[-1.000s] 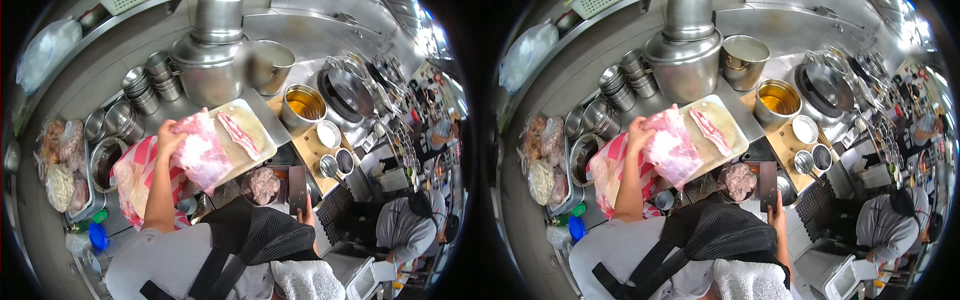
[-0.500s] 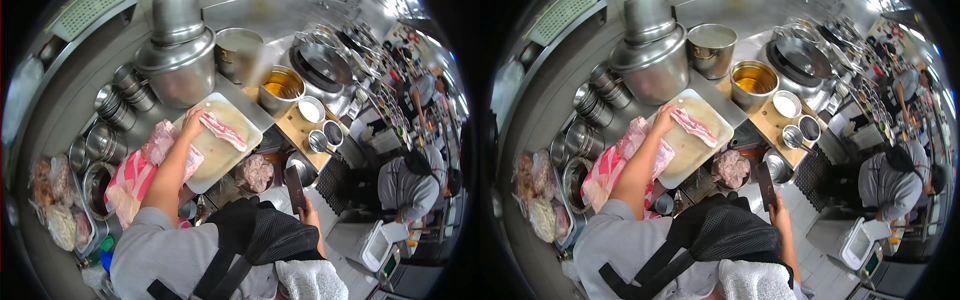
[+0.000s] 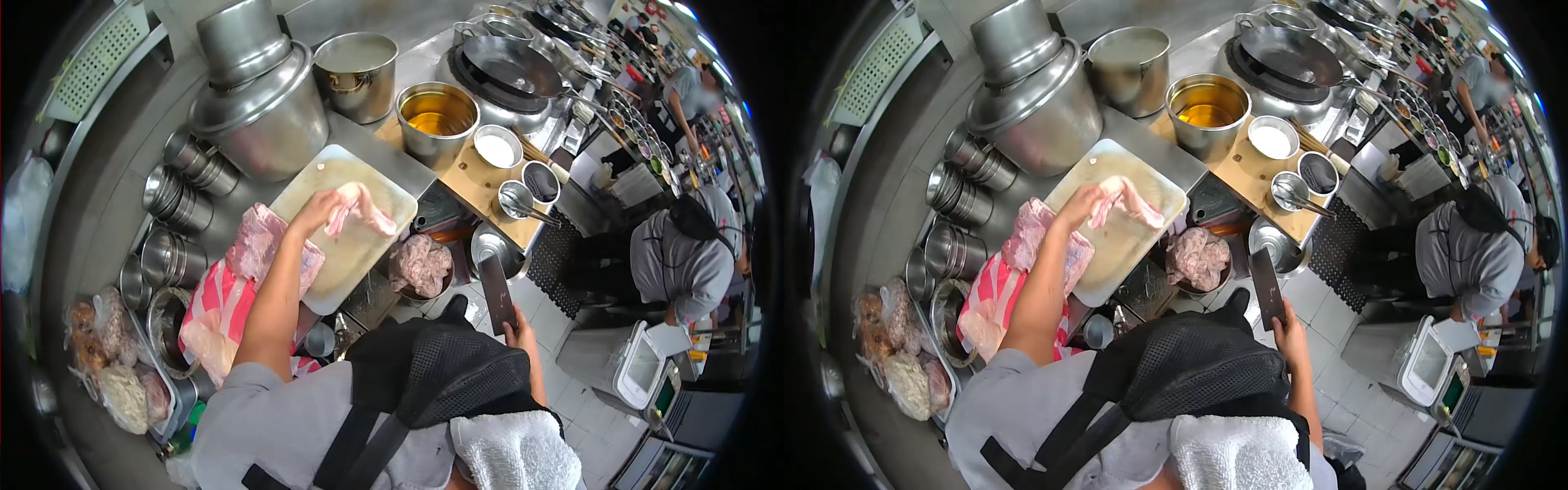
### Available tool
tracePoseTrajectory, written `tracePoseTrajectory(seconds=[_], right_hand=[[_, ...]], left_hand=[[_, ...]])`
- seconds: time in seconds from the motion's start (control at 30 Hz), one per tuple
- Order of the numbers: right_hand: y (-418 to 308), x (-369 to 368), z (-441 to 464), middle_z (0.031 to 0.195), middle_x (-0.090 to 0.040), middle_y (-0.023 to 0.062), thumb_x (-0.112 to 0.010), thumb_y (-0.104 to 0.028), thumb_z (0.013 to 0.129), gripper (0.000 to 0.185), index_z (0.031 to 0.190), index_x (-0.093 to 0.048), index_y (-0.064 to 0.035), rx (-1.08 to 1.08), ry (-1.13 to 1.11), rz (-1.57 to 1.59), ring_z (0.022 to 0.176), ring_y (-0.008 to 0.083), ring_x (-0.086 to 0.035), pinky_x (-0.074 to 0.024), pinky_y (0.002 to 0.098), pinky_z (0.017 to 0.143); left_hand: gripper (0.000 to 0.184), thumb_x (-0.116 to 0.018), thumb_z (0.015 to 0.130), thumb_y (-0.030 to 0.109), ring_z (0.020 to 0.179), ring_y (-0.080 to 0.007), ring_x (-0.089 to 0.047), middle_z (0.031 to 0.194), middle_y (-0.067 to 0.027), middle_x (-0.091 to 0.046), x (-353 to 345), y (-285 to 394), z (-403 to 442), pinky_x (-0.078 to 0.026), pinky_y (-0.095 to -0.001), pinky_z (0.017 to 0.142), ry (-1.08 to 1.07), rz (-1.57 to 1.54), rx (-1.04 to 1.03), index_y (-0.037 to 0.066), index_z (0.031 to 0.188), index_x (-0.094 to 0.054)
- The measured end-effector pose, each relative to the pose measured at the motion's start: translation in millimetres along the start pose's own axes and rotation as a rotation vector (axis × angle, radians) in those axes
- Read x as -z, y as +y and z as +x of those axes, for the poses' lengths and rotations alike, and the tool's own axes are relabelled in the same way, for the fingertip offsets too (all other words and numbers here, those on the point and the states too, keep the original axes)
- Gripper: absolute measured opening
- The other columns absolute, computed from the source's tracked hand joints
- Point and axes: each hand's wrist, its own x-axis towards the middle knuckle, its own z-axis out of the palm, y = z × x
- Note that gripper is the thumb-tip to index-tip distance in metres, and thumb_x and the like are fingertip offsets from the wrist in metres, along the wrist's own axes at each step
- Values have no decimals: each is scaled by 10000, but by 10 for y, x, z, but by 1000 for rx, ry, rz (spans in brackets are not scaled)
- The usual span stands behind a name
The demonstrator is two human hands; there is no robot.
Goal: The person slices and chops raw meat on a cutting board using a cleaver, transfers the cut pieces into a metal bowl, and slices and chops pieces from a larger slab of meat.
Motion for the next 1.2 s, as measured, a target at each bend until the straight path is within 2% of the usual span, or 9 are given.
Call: tracePoseTrajectory(seconds=[0.2, 0.3, 0.43, 0.5, 0.6, 0.77, 0.87, 1.07, 1.2], right_hand=[[-148, 124, 952, 1092, -792, 293, -708, -100, 1060, 622, 1645, -496, -88, 367, -95, 1, 944, 336, -812, -603, 405, 847], [-277, 293, 1362, 1141, -783, 322, -712, -111, 1061, 615, 1638, -501, -80, 292, -211, -73, 1024, 345, -821, -599, 411, 882], [-397, 567, 1765, 1161, -774, 330, -720, -121, 1059, 625, 1642, -496, -87, 366, -299, -58, 1103, 334, -811, -591, 413, 932], [-416, 693, 1903, 1191, -771, 330, -713, -111, 1060, 625, 1644, -492, -88, 404, -309, -56, 1131, 377, -800, -585, 441, 964], [-401, 842, 2118, 1241, -758, 335, -705, -106, 1061, 624, 1644, -483, -89, 401, -397, 1, 1146, 433, -782, -579, 469, 980], [-292, 822, 2613, 1261, -743, 339, -697, -129, 1065, 652, 1664, -441, -110, 478, -571, -104, 1170, 512, -730, -573, 533, 981], [-382, 788, 2751, 1248, -738, 344, -690, -160, 1068, 676, 1684, -410, -153, 634, -613, -112, 1167, 546, -699, -560, 583, 960], [-629, 750, 2758, 935, -736, 361, -665, -138, 1045, 749, 1717, -343, -215, 742, -706, -204, 903, 581, -709, -540, 659, 830], [-500, 839, 2686, 962, -746, 356, -665, -112, 1037, 762, 1720, -335, -184, 726, -666, -167, 926, 576, -716, -545, 645, 825]], left_hand=[[360, -609, 1102, 247, 1009, -114, -680, 1116, -41, -753, -292, 1245, -229, -539, -282, 940, 138, -142, -300, -54, 1266, -719], [350, -649, 1091, 240, 1017, -107, -682, 1127, -45, -749, -379, 1527, -448, -550, -288, 911, 177, -164, -306, -47, 1280, -722], [314, -637, 1078, 208, 1019, -123, -711, 1087, -48, -783, -347, 485, -857, -577, -307, 903, 438, -292, 124, -29, 1251, -748], [338, -689, 1020, 227, 952, -149, -732, 985, -69, -789, -519, 162, -1157, -603, -328, 855, 462, 316, 478, -32, 1227, -755], [374, -758, 951, 242, 881, -262, -769, 900, -131, -792, -876, -454, -1445, -621, -399, 813, 515, 11, 667, -28, 1210, -755], [396, -801, 872, 177, 1119, -459, -722, 1137, -248, -774, -1545, 96, -1198, -585, -501, 988, 1200, 890, 320, 14, 1230, -763], [407, -820, 854, 172, 1150, -433, -708, 1251, -204, -747, -1609, 238, -899, -570, -488, 1034, 1032, 640, 157, 55, 1242, -777], [474, -843, 842, 181, 1222, -409, -683, 1310, -199, -730, -1682, 367, -175, -548, -472, 1085, 913, 703, 139, 48, 1291, -767], [524, -849, 864, 239, 1256, -399, -663, 1333, -196, -712, -1509, 89, 271, -531, -479, 1107, 973, 879, 29, 39, 1336, -746]])
